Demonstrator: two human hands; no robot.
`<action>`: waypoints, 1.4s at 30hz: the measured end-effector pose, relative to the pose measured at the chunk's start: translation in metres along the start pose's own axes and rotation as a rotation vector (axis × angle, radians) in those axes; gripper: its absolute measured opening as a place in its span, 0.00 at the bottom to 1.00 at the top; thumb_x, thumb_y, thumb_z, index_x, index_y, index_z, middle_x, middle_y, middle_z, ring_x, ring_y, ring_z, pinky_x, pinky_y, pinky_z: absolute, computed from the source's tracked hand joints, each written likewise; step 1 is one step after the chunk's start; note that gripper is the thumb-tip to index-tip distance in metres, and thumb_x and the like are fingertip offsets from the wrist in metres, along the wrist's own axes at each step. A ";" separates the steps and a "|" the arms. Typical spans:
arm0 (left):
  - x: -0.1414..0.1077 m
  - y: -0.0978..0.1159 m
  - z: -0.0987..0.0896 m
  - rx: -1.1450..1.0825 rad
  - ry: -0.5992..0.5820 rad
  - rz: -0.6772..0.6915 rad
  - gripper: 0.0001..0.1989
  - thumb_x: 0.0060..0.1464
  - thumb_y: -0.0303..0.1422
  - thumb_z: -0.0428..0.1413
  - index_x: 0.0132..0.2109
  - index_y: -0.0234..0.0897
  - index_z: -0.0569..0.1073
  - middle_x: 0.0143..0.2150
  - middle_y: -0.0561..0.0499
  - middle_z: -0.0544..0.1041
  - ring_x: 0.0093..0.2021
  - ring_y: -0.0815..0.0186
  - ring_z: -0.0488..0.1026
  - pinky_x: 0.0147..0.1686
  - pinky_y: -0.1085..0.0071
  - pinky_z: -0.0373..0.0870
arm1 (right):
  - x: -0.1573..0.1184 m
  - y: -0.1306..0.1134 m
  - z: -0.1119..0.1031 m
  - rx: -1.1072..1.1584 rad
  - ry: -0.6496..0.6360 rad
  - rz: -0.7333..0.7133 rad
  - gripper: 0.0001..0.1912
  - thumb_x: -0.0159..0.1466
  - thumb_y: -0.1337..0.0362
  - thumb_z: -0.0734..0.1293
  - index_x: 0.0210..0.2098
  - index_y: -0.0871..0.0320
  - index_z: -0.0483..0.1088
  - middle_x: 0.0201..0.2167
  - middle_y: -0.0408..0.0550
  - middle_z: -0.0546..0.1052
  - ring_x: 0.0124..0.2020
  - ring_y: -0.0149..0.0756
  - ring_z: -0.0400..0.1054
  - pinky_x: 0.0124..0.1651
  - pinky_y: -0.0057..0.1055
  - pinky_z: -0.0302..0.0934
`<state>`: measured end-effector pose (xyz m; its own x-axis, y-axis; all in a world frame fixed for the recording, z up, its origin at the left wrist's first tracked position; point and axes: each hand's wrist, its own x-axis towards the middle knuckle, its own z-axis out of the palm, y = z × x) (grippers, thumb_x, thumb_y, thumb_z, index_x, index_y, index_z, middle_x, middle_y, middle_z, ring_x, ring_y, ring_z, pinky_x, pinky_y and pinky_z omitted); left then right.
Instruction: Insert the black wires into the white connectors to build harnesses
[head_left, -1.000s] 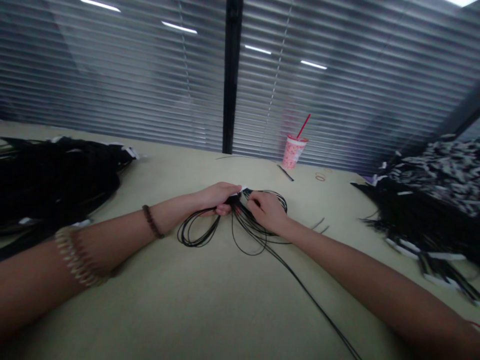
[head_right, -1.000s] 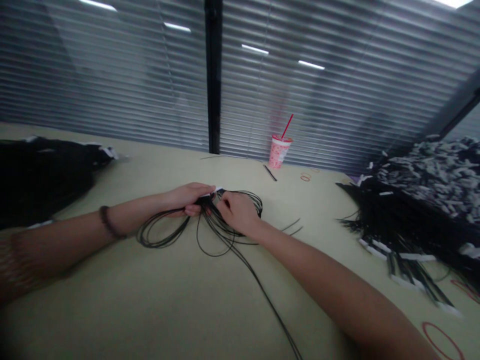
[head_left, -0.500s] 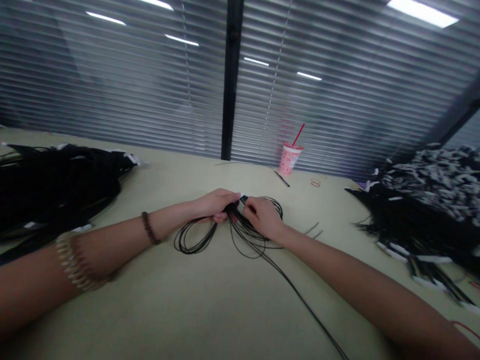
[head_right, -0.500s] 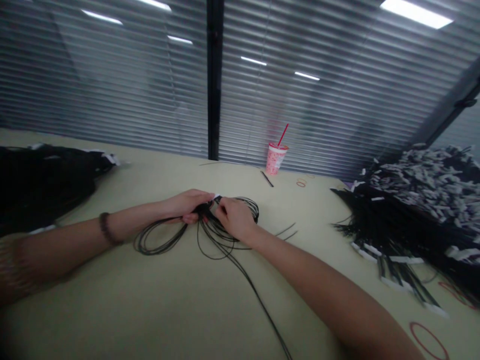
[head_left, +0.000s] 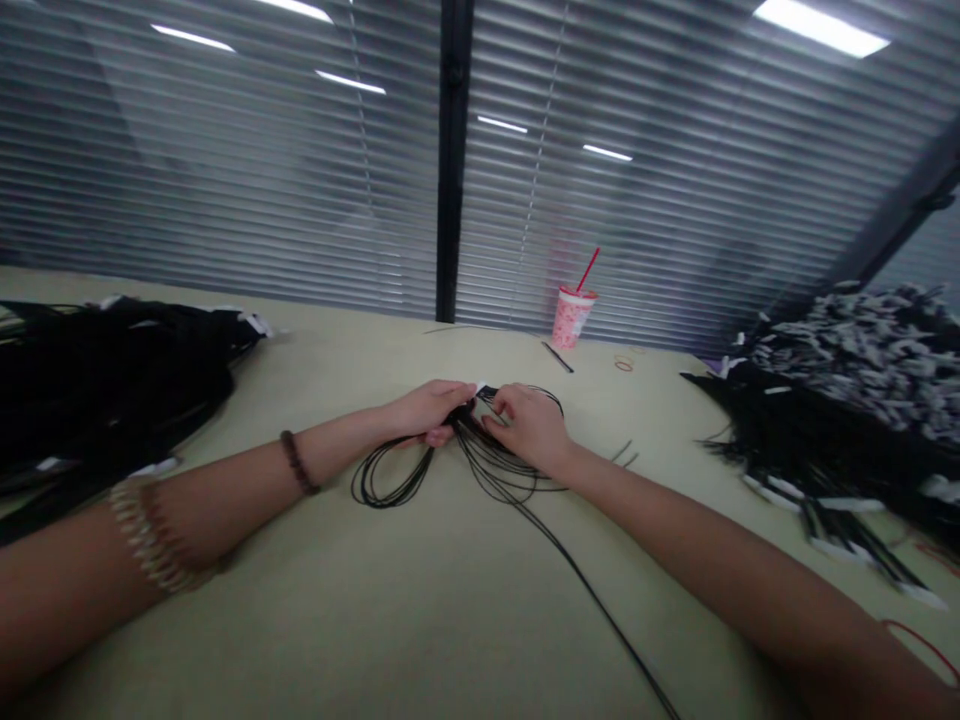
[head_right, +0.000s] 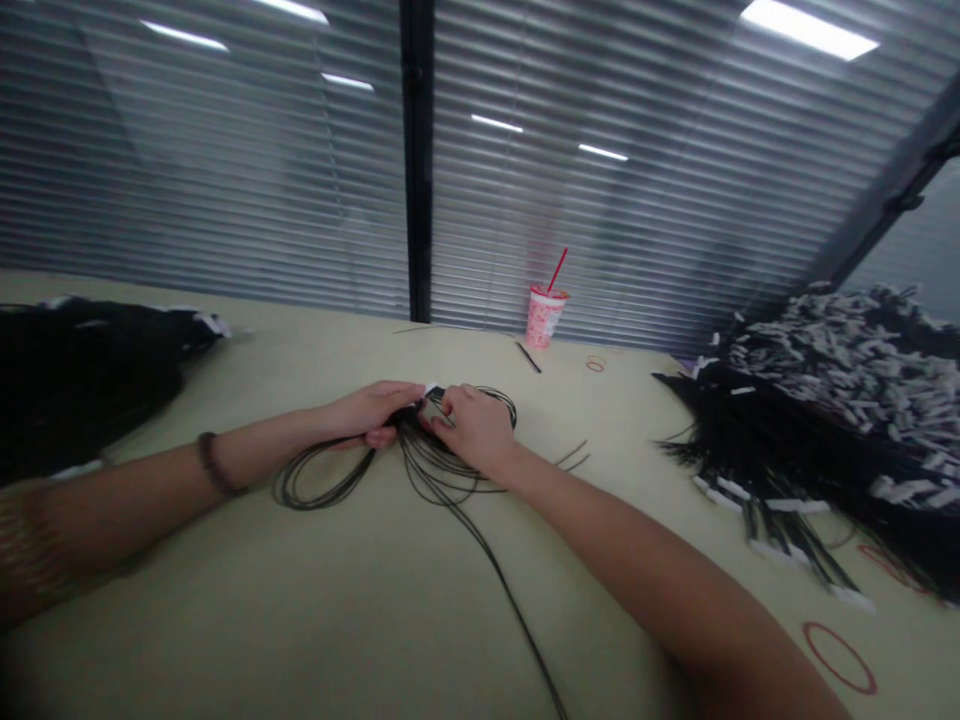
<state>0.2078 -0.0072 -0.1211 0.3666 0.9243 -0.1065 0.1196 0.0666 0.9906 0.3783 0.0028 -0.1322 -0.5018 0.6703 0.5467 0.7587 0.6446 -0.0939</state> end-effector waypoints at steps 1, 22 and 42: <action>0.000 0.000 0.000 -0.003 -0.004 0.006 0.13 0.51 0.43 0.48 0.31 0.35 0.64 0.21 0.54 0.68 0.09 0.80 0.51 0.08 0.82 0.45 | 0.000 0.002 -0.003 -0.049 0.020 0.003 0.10 0.52 0.58 0.64 0.29 0.57 0.63 0.27 0.43 0.67 0.28 0.31 0.60 0.28 0.26 0.48; -0.006 0.009 -0.005 -0.094 -0.111 -0.025 0.14 0.51 0.43 0.48 0.37 0.36 0.65 0.25 0.48 0.72 0.10 0.82 0.49 0.10 0.84 0.41 | 0.014 0.080 0.005 0.064 -0.014 0.353 0.25 0.48 0.42 0.61 0.13 0.59 0.61 0.12 0.41 0.61 0.17 0.26 0.53 0.20 0.25 0.40; 0.002 -0.003 -0.011 -0.454 -0.094 0.057 0.14 0.52 0.42 0.47 0.39 0.36 0.65 0.18 0.59 0.60 0.11 0.82 0.48 0.11 0.84 0.44 | -0.005 -0.015 -0.015 -0.064 -0.133 -0.196 0.17 0.62 0.61 0.52 0.34 0.59 0.71 0.27 0.49 0.75 0.26 0.33 0.65 0.27 0.28 0.50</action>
<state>0.1980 -0.0012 -0.1232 0.4458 0.8943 -0.0376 -0.3109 0.1941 0.9304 0.3758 -0.0154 -0.1207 -0.6887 0.5802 0.4347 0.6645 0.7450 0.0585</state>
